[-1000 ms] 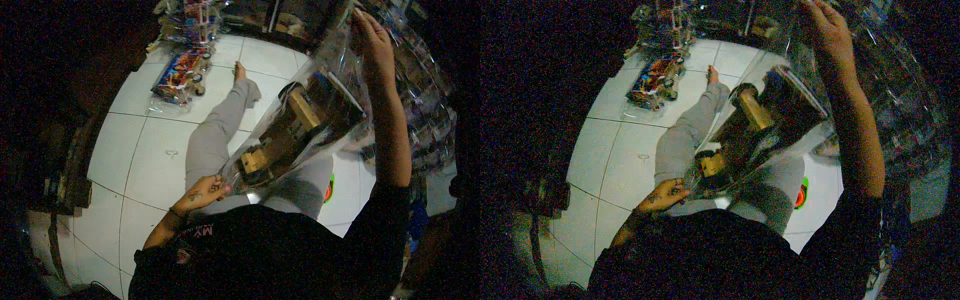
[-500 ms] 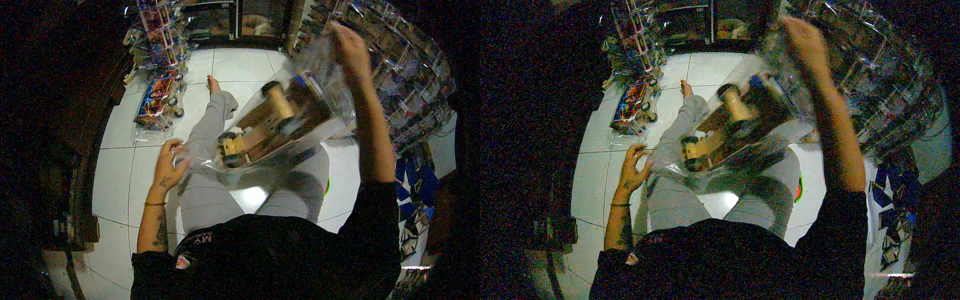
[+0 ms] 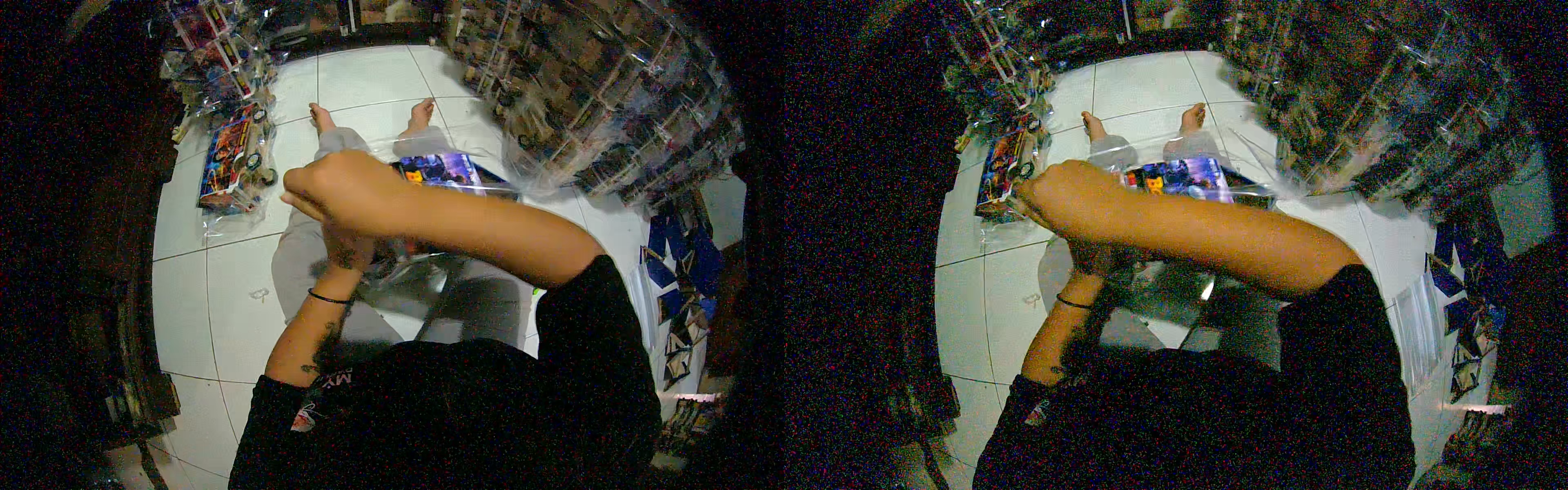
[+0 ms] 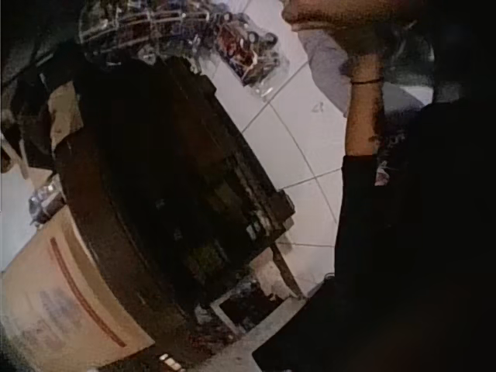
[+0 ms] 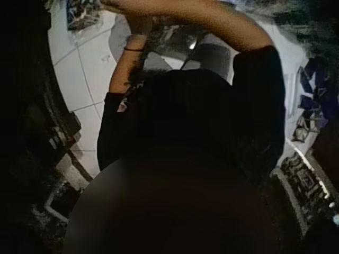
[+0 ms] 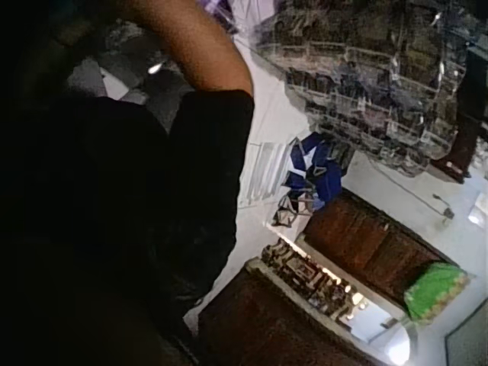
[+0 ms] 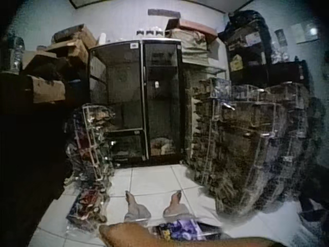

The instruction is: The person sits on the floor and wraps wooden toy trucks in clear plastic packaging using a tape dispenser. They repeatedly place the toy into the plastic, fold the edges, and secure the package with tape before placing it on a nearby stack.

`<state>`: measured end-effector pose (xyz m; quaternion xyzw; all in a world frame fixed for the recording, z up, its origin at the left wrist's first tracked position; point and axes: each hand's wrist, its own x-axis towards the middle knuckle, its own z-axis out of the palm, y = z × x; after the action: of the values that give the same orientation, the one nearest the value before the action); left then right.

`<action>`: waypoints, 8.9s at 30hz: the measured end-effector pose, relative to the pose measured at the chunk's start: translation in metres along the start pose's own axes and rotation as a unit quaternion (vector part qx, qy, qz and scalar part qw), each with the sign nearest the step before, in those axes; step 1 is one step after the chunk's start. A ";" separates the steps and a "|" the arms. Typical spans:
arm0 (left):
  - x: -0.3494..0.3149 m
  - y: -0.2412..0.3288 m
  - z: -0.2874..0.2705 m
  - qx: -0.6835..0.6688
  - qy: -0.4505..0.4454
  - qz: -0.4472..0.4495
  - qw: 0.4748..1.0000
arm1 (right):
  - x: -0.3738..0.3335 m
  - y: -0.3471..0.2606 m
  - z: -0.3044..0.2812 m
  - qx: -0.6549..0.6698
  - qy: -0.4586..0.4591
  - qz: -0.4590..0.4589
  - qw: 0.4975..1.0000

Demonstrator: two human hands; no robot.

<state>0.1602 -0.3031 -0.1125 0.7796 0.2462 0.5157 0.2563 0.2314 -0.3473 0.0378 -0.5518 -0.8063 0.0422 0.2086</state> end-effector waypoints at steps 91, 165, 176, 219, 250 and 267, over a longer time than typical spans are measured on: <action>0.072 -0.071 -0.241 0.015 0.079 -0.122 0.989 | -0.184 0.130 0.013 0.319 0.303 0.222 0.871; 0.085 -0.131 -0.064 -0.090 0.063 -0.175 0.978 | 0.066 0.097 -0.063 -0.198 -0.307 0.086 0.927; 0.076 -0.252 -0.118 -0.302 0.267 -0.355 0.844 | 0.016 0.172 0.117 0.297 0.317 0.417 0.798; 0.183 0.017 0.017 0.079 -0.207 0.273 0.936 | -0.001 0.116 -0.010 0.149 0.306 0.159 0.927; 0.062 -0.111 -0.214 -0.043 0.222 -0.045 0.973 | -0.126 0.151 0.059 0.531 0.298 0.101 0.787; 0.061 -0.100 -0.216 0.092 0.106 -0.125 0.982 | -0.060 0.097 0.043 0.236 0.102 0.122 0.959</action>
<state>-0.0319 -0.1571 -0.0634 0.7037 0.4143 0.5344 0.2181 0.3178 -0.3572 -0.0471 -0.5823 -0.6745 0.2004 0.4072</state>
